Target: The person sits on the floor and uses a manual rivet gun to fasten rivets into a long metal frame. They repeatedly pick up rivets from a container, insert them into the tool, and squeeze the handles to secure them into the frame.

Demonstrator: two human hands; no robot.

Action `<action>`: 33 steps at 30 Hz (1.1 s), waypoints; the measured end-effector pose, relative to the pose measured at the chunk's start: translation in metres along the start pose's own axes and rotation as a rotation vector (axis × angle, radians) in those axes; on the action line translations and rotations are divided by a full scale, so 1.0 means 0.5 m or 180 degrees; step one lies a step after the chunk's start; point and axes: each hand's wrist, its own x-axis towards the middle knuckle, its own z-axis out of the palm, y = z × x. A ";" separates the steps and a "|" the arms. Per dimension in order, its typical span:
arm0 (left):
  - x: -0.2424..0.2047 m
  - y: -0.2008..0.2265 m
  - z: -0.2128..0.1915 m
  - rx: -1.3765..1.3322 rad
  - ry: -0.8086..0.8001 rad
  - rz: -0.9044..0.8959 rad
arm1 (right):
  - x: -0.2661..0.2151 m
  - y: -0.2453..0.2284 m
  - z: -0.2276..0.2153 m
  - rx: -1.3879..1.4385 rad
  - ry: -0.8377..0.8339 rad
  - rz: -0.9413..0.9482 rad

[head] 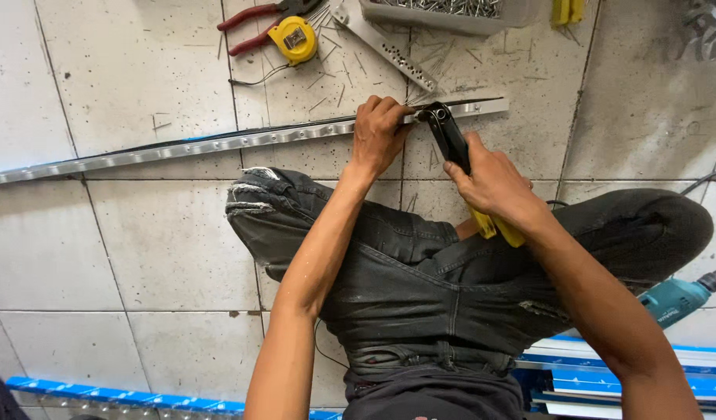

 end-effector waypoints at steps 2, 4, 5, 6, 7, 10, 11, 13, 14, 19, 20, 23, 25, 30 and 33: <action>-0.003 -0.003 0.000 0.0045 0.0003 -0.0002 | 0.017 0.017 0.010 0.0021 -0.0036 -0.0102; -0.001 -0.003 0.004 0.0043 -0.0001 0.0021 | 0.012 0.009 -0.004 -0.0036 -0.0047 -0.0097; -0.002 -0.004 0.003 0.0062 -0.0002 0.0018 | 0.010 0.003 -0.010 -0.0098 -0.0083 -0.0112; -0.002 -0.003 -0.001 0.0058 0.0006 0.0025 | 0.021 0.010 -0.003 -0.0104 -0.0073 -0.0111; -0.002 0.000 -0.004 0.0068 -0.0029 0.0021 | 0.032 0.018 0.004 -0.0158 -0.0186 -0.0121; -0.014 -0.042 0.013 0.0076 -0.0052 0.0006 | 0.037 -0.013 0.014 -0.0375 -0.0323 -0.0188; -0.023 -0.064 0.020 0.0066 -0.0073 -0.0007 | 0.032 -0.033 0.018 -0.0513 -0.0356 -0.0224; -0.010 -0.072 -0.057 0.0153 -0.0111 -0.0063 | 0.036 -0.087 0.043 -0.0486 -0.0344 -0.0309; -0.002 -0.076 -0.094 0.0226 -0.0143 -0.0125 | 0.038 -0.113 0.054 -0.0472 -0.0335 -0.0384; -0.084 0.086 -0.161 0.0099 0.0600 -0.1469 | 0.044 -0.164 0.115 -0.0233 -0.0203 -0.0242; -0.110 0.124 -0.157 -0.0413 0.0925 -0.2161 | 0.042 -0.170 0.116 -0.0171 -0.0221 -0.0132; 0.036 0.307 -0.260 -0.3625 0.0037 -0.4355 | 0.030 -0.174 0.107 0.0016 -0.0147 -0.0123; 0.008 0.251 -0.137 -0.3931 0.0341 -0.4146 | 0.022 -0.179 0.095 0.0041 -0.0151 -0.0177; -0.022 0.223 -0.030 -0.4502 0.1029 -0.3912 | -0.021 -0.079 0.119 0.0820 -0.0703 0.0046; -0.041 0.202 0.006 -0.4634 0.0902 -0.4065 | 0.039 0.056 0.253 0.0525 -0.0091 0.0363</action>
